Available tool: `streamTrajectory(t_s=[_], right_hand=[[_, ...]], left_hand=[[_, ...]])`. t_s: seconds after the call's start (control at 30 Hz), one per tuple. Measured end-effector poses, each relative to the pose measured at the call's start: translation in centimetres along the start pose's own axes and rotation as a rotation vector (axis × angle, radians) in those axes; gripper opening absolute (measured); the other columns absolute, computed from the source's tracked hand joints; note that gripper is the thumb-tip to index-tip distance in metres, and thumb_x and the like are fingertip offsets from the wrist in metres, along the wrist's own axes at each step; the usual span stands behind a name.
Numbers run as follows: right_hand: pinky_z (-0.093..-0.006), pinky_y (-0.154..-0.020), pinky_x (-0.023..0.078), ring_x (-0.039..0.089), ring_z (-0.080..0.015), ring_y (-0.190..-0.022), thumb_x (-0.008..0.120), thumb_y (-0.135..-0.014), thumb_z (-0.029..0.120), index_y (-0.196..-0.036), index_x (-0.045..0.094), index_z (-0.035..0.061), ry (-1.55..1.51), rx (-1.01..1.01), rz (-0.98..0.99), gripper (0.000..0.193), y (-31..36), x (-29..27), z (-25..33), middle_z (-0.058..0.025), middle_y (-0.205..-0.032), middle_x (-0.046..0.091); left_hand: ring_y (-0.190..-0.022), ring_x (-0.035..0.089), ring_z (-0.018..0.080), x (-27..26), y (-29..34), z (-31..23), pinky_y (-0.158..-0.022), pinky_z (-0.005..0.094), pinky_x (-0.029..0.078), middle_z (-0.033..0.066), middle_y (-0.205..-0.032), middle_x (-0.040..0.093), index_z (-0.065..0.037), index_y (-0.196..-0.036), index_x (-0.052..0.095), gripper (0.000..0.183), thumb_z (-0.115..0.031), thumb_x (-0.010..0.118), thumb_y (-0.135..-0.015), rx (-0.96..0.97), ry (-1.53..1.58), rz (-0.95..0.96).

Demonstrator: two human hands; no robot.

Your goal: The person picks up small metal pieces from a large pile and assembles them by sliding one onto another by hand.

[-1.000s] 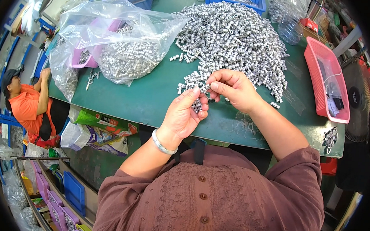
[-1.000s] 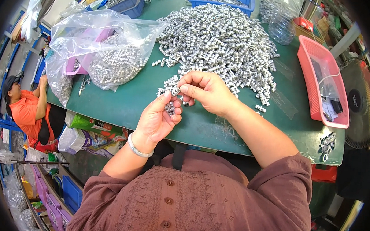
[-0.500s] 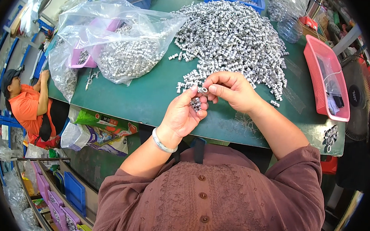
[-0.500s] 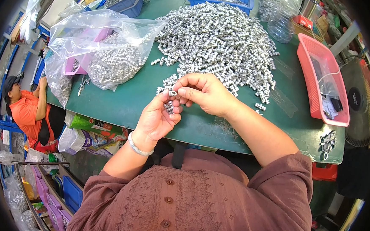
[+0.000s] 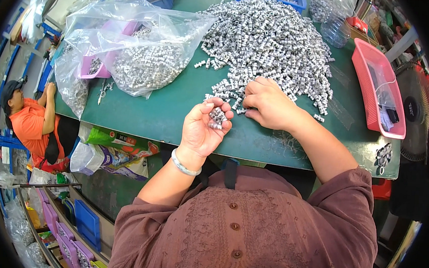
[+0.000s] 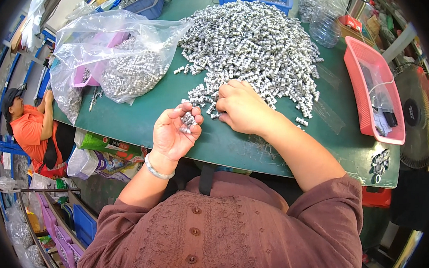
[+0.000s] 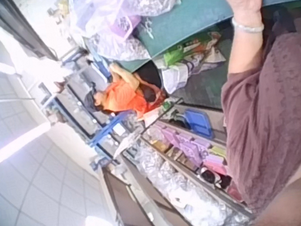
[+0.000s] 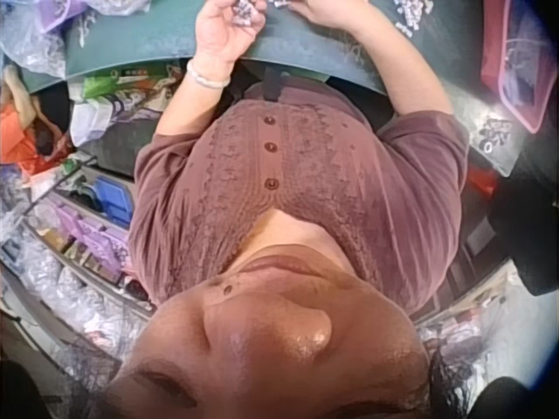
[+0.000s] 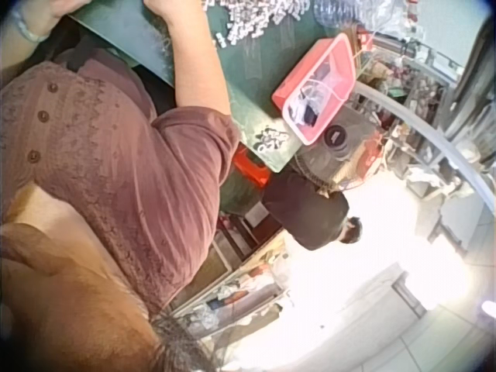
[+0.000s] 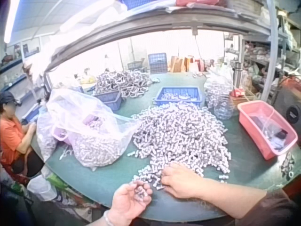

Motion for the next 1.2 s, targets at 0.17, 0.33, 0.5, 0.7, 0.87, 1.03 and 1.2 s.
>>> streamTrajectory(t_s=[0.17,0.33,0.5,0.7,0.87,1.03,1.2], right_hand=[[-0.0366,-0.078,0.037,0.048,-0.0248,-0.086,0.065,-0.068,0.011,-0.075,0.058,0.0069,-0.091,-0.053,-0.074,0.010,-0.2,-0.1,0.1,-0.0050,-0.081,0.052],[-0.0339,-0.065,0.043,0.053,-0.0252,-0.073,0.065,-0.068,0.004,-0.080,0.055,0.0050,-0.461,-0.010,-0.169,0.015,-0.3,-0.3,0.3,-0.0076,-0.076,0.055],[-0.0317,-0.060,0.044,0.055,-0.0233,-0.069,0.066,-0.069,0.006,-0.081,0.056,0.0044,-0.524,-0.002,-0.197,0.016,-0.3,-0.4,0.6,-0.0085,-0.074,0.056],[-0.0321,-0.063,0.045,0.056,-0.0236,-0.070,0.067,-0.067,0.005,-0.084,0.057,0.0039,-0.602,-0.009,-0.208,0.020,-0.5,-0.7,0.9,-0.0089,-0.076,0.056],[-0.0350,-0.071,0.043,0.054,-0.0252,-0.078,0.067,-0.067,0.006,-0.087,0.057,0.0043,-0.425,0.007,-0.223,0.023,-0.4,-0.2,-0.1,-0.0088,-0.083,0.055],[-0.0371,-0.079,0.037,0.047,-0.0260,-0.090,0.067,-0.067,0.008,-0.092,0.058,0.0067,0.033,0.060,-0.198,0.027,-0.4,0.5,-0.4,-0.0068,-0.090,0.051],[-0.0361,-0.077,0.037,0.047,-0.0247,-0.088,0.067,-0.067,0.010,-0.089,0.059,0.0081,0.109,0.073,-0.177,0.024,-0.5,0.5,-0.2,-0.0058,-0.088,0.051]], left_hand=[[-0.063,0.049,0.0142,-0.5,0.0,0.3,-0.045,0.0197,0.039,0.0063,-0.076,0.053,-0.004,-0.088,0.055,0.015,-0.019,0.052,-0.086,-0.082,-0.075,-0.102],[-0.054,0.046,0.0116,-0.4,0.3,0.8,-0.039,0.0182,0.033,0.0046,-0.073,0.053,-0.005,-0.091,0.055,0.017,-0.021,0.051,-0.088,-0.075,-0.142,-0.152],[-0.055,0.046,0.0097,0.3,0.4,1.2,-0.041,0.0174,0.032,0.0033,-0.074,0.054,-0.006,-0.093,0.055,0.022,-0.026,0.050,-0.090,0.013,-0.276,-0.055],[-0.057,0.045,0.0091,0.1,0.1,1.0,-0.043,0.0172,0.033,0.0026,-0.075,0.052,-0.005,-0.092,0.055,0.022,-0.026,0.047,-0.092,0.031,-0.259,-0.060],[-0.059,0.043,0.0088,0.3,0.1,1.0,-0.043,0.0170,0.033,0.0025,-0.077,0.050,-0.005,-0.094,0.052,0.022,-0.026,0.045,-0.092,-0.031,-0.188,-0.024],[-0.060,0.042,0.0087,0.2,0.1,0.9,-0.044,0.0168,0.033,0.0025,-0.080,0.048,-0.006,-0.096,0.049,0.023,-0.028,0.043,-0.093,-0.094,-0.123,0.030],[-0.061,0.041,0.0093,-0.1,0.0,0.9,-0.044,0.0175,0.033,0.0028,-0.080,0.047,-0.006,-0.095,0.049,0.022,-0.027,0.042,-0.093,-0.136,-0.053,0.055]])
Point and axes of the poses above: each hand's wrist, its own y-axis away from the middle knuckle, its own x-axis out of the palm, z = x × y, the point moved 2 cm from there along -y, towards the middle knuckle
